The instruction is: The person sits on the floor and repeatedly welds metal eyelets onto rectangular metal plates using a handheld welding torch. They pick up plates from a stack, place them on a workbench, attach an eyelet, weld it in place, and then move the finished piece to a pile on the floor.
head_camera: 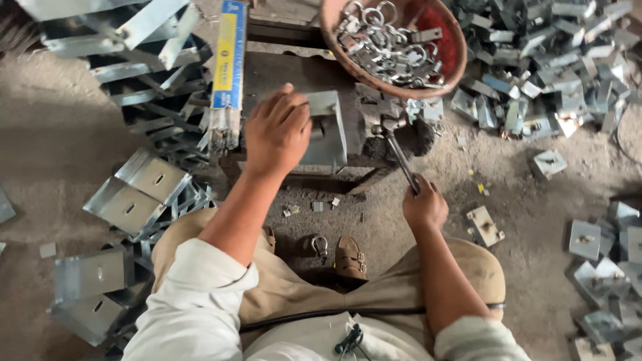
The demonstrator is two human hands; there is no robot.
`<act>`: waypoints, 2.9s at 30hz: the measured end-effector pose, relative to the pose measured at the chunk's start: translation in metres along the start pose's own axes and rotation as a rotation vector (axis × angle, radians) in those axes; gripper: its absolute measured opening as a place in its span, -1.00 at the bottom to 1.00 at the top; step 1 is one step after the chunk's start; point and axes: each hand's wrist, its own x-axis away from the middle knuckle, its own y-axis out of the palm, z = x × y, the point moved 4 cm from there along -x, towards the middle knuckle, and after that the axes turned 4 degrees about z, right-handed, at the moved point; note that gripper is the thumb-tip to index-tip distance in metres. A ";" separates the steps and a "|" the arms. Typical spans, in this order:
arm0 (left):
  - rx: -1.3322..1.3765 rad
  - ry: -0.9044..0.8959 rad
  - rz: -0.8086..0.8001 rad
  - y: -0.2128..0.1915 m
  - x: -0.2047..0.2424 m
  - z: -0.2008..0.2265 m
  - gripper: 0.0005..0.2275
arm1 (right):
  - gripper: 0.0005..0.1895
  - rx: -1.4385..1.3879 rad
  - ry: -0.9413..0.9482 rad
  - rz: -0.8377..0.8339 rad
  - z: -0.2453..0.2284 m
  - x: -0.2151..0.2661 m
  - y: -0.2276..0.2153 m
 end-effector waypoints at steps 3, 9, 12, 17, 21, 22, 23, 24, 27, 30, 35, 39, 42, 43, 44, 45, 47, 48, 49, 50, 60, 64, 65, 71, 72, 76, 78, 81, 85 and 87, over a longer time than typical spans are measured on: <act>-0.071 0.153 0.028 -0.002 0.013 0.012 -0.76 | -0.57 -0.048 0.000 0.018 0.010 -0.007 0.014; 0.001 0.082 -0.536 0.028 0.067 0.029 -0.66 | -0.50 -0.184 0.068 -0.148 0.016 -0.023 0.030; 0.176 -0.192 -0.668 0.041 0.074 0.012 -0.73 | -0.47 -0.194 0.094 -0.219 0.010 -0.027 0.025; 0.095 -0.375 -0.509 0.066 0.063 -0.024 -0.78 | -0.40 -0.253 -0.017 -0.211 0.019 -0.036 -0.006; 0.151 -0.564 -0.712 0.110 0.062 -0.049 -0.84 | -0.52 -0.239 -0.119 -0.096 0.063 -0.036 -0.070; 0.144 -0.603 -0.681 0.117 0.059 -0.054 -0.86 | -0.56 -0.195 -0.108 -0.064 0.081 -0.033 -0.090; 0.137 -0.638 -0.653 0.123 0.057 -0.058 -0.88 | -0.56 -0.254 -0.033 -0.040 0.102 -0.028 -0.106; 0.131 -0.673 -0.625 0.127 0.056 -0.059 -0.89 | -0.55 -0.312 0.043 -0.016 0.125 -0.020 -0.117; -0.010 -0.695 -0.483 0.132 0.062 -0.047 -0.90 | -0.52 -0.170 0.161 -0.053 0.203 0.006 -0.129; -0.019 -0.654 -0.318 0.126 0.068 -0.037 -0.88 | -0.29 0.334 0.448 -0.358 0.287 0.038 -0.108; 0.066 -0.696 -0.352 0.126 0.065 -0.042 -0.86 | -0.44 -0.724 1.176 -0.555 0.322 0.134 -0.033; 0.189 -0.705 -0.326 0.123 0.060 -0.046 -0.89 | -0.63 -1.245 1.217 -0.259 0.313 0.141 -0.018; 0.236 -0.708 -0.227 0.117 0.060 -0.045 -0.89 | -0.71 -1.411 1.113 -0.021 0.322 0.106 -0.033; 0.214 -0.700 -0.222 0.118 0.059 -0.046 -0.89 | -0.73 -1.472 1.029 0.048 0.327 0.094 -0.043; 0.193 -0.691 -0.217 0.119 0.057 -0.046 -0.89 | -0.75 -1.548 0.932 0.108 0.332 0.080 -0.054; 0.169 -0.687 -0.215 0.118 0.058 -0.045 -0.89 | -0.76 -1.628 0.831 0.153 0.338 0.068 -0.068; 0.167 -0.672 -0.221 0.122 0.054 -0.047 -0.88 | -0.79 -1.787 0.623 0.171 0.344 0.043 -0.095; 0.166 -0.667 -0.225 0.122 0.054 -0.046 -0.87 | -0.79 -1.859 0.516 0.153 0.342 0.031 -0.106; 0.206 -0.687 -0.201 0.121 0.055 -0.047 -0.85 | -0.79 -1.904 0.446 0.127 0.335 0.017 -0.116; 0.245 -0.707 -0.176 0.119 0.055 -0.047 -0.82 | -0.79 -1.939 0.404 0.097 0.323 0.003 -0.124; 0.272 -0.667 -0.030 0.123 0.068 -0.063 -0.86 | -0.55 -1.572 0.469 -0.018 0.001 0.023 -0.136; 0.275 -0.672 -0.073 0.124 0.068 -0.061 -0.91 | -0.42 -1.542 0.140 -0.051 -0.025 0.033 -0.124; 0.264 -0.684 -0.084 0.123 0.067 -0.061 -0.91 | -0.42 -1.535 0.115 -0.042 -0.021 0.035 -0.118; 0.262 -0.640 -0.077 0.119 0.066 -0.058 -0.90 | -0.33 -1.418 0.025 -0.037 -0.008 0.039 -0.096; 0.259 -0.635 -0.081 0.120 0.067 -0.058 -0.90 | -0.29 -1.387 0.046 -0.034 -0.008 0.039 -0.098; 0.250 -0.622 -0.054 0.121 0.070 -0.060 -0.92 | -0.31 -1.359 0.073 -0.088 -0.014 0.041 -0.104; 0.259 -0.626 -0.046 0.121 0.070 -0.059 -0.92 | -0.32 -1.302 0.080 -0.097 -0.015 0.043 -0.103; 0.265 -0.639 -0.035 0.121 0.070 -0.059 -0.93 | -0.30 -1.273 0.049 -0.111 -0.020 0.045 -0.099; 0.259 -0.651 -0.044 0.123 0.071 -0.060 -0.93 | -0.31 -1.193 0.011 -0.108 -0.023 0.048 -0.097; 0.250 -0.670 -0.058 0.123 0.071 -0.060 -0.93 | -0.31 -1.183 0.024 -0.120 -0.024 0.047 -0.096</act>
